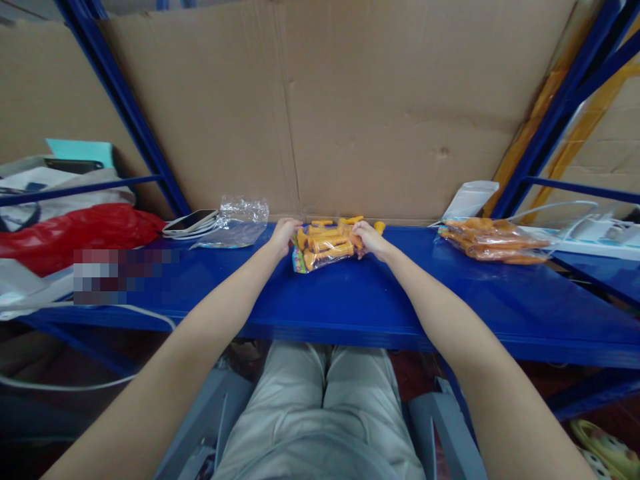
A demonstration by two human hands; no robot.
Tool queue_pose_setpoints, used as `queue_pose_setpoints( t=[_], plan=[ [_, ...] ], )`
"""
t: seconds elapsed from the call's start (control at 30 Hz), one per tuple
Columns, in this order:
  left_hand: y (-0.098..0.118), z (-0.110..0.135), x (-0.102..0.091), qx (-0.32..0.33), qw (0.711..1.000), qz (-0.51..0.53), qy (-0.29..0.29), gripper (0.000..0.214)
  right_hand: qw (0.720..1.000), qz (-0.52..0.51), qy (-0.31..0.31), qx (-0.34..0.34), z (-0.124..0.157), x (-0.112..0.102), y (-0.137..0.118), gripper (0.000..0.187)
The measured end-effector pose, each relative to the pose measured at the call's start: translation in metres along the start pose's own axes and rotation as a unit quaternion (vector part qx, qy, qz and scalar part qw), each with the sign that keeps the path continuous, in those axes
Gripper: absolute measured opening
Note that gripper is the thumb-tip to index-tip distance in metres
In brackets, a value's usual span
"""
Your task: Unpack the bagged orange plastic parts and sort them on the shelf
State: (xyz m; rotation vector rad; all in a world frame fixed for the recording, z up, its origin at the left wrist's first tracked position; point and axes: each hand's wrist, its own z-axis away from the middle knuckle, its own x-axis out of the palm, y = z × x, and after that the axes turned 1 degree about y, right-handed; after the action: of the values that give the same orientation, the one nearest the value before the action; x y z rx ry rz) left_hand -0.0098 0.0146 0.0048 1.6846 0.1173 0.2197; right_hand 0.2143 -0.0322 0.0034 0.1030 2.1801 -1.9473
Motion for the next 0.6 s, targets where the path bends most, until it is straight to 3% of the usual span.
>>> queue_pose_setpoints(
  t=[0.1, 0.17, 0.3, 0.4, 0.5, 0.6],
  plan=[
    [0.004, 0.004, -0.005, -0.005, 0.997, -0.078, 0.017, 0.01, 1.0, 0.018, -0.001, -0.014, -0.002, 0.0, 0.004, 0.018],
    [0.006, 0.007, -0.009, 0.034, 0.982, -0.184, 0.014, 0.005, 0.999, 0.032, -0.004, -0.024, -0.006, 0.001, 0.008, 0.019],
    [0.014, 0.016, -0.012, 0.139, 0.894, -0.426, -0.009, 0.013, 0.995, 0.079, -0.007, -0.055, -0.015, 0.002, 0.021, 0.025],
    [0.022, 0.027, -0.012, 0.139, 0.824, -0.548, -0.027, 0.018, 0.978, 0.153, 0.002, -0.14, -0.019, 0.004, 0.027, 0.03],
    [0.028, 0.037, -0.009, 0.151, 0.788, -0.596, -0.028, 0.028, 0.942, 0.248, -0.018, -0.226, -0.014, 0.007, 0.023, 0.032],
    [0.027, 0.041, -0.003, 0.242, 0.783, -0.568, -0.076, 0.034, 0.914, 0.316, -0.064, -0.246, -0.005, 0.009, 0.013, 0.037]
  ],
)
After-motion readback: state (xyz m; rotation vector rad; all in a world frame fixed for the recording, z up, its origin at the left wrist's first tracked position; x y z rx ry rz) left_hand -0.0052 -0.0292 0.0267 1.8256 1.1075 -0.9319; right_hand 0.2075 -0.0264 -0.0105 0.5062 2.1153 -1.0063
